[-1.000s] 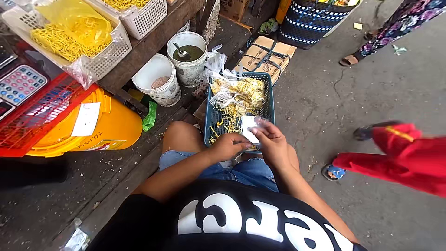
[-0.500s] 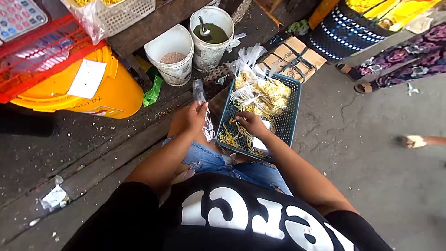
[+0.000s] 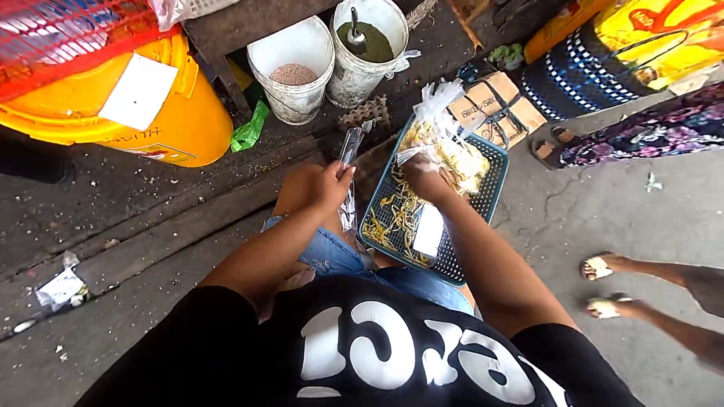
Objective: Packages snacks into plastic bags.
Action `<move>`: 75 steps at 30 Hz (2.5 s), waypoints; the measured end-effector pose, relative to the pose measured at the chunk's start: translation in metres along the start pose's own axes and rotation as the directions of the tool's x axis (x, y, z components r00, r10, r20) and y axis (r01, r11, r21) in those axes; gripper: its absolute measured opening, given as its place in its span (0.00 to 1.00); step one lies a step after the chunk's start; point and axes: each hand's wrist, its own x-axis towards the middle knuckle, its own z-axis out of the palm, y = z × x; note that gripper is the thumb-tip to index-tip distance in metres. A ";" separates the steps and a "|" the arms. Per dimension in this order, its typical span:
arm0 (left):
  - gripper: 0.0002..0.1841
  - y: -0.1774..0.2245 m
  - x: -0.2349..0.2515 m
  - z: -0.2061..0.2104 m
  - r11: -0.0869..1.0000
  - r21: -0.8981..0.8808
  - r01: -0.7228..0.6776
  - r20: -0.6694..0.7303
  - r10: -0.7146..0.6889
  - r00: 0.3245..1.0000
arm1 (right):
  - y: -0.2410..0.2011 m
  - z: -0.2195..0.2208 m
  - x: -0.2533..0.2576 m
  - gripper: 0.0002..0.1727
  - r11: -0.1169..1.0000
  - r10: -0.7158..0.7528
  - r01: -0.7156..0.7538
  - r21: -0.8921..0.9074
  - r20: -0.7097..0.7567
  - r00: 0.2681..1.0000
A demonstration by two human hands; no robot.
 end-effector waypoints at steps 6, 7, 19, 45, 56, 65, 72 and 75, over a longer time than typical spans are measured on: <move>0.13 0.002 0.002 0.005 1.000 0.028 0.000 0.035 -0.001 0.999 | -0.043 0.039 -0.024 0.40 0.882 0.304 -0.215 -0.418 0.158 0.939; 0.13 0.000 0.001 0.006 1.000 0.024 -0.003 0.038 0.002 0.999 | -0.049 0.042 -0.030 0.38 0.883 0.315 -0.220 -0.415 0.176 0.933; 0.12 -0.002 0.000 0.012 0.996 0.049 -0.072 0.032 0.070 0.997 | -0.025 0.013 -0.056 0.20 0.982 0.158 -0.148 -0.121 0.080 0.984; 0.12 -0.005 0.001 0.008 0.992 0.097 -0.083 0.019 0.081 0.997 | -0.080 0.012 -0.096 0.36 0.933 0.340 -0.209 -0.292 0.531 0.776; 0.13 0.000 -0.003 0.009 0.988 0.138 -0.072 0.045 0.066 0.997 | -0.001 0.001 -0.062 0.42 0.888 0.407 -0.358 -0.290 0.130 0.904; 0.13 -0.003 -0.005 -0.001 0.985 0.157 -0.067 0.020 0.065 0.998 | -0.001 -0.031 -0.070 0.27 0.832 0.496 -0.422 -0.361 0.140 0.857; 0.14 -0.001 -0.003 0.011 0.981 0.181 -0.065 0.083 0.050 0.995 | -0.016 0.021 -0.056 0.50 0.772 0.615 -0.550 -0.319 0.153 0.774; 0.14 -0.004 0.000 0.011 0.982 0.176 -0.075 0.065 0.064 0.996 | -0.046 0.016 -0.072 0.40 0.821 0.559 -0.471 -0.323 0.284 0.779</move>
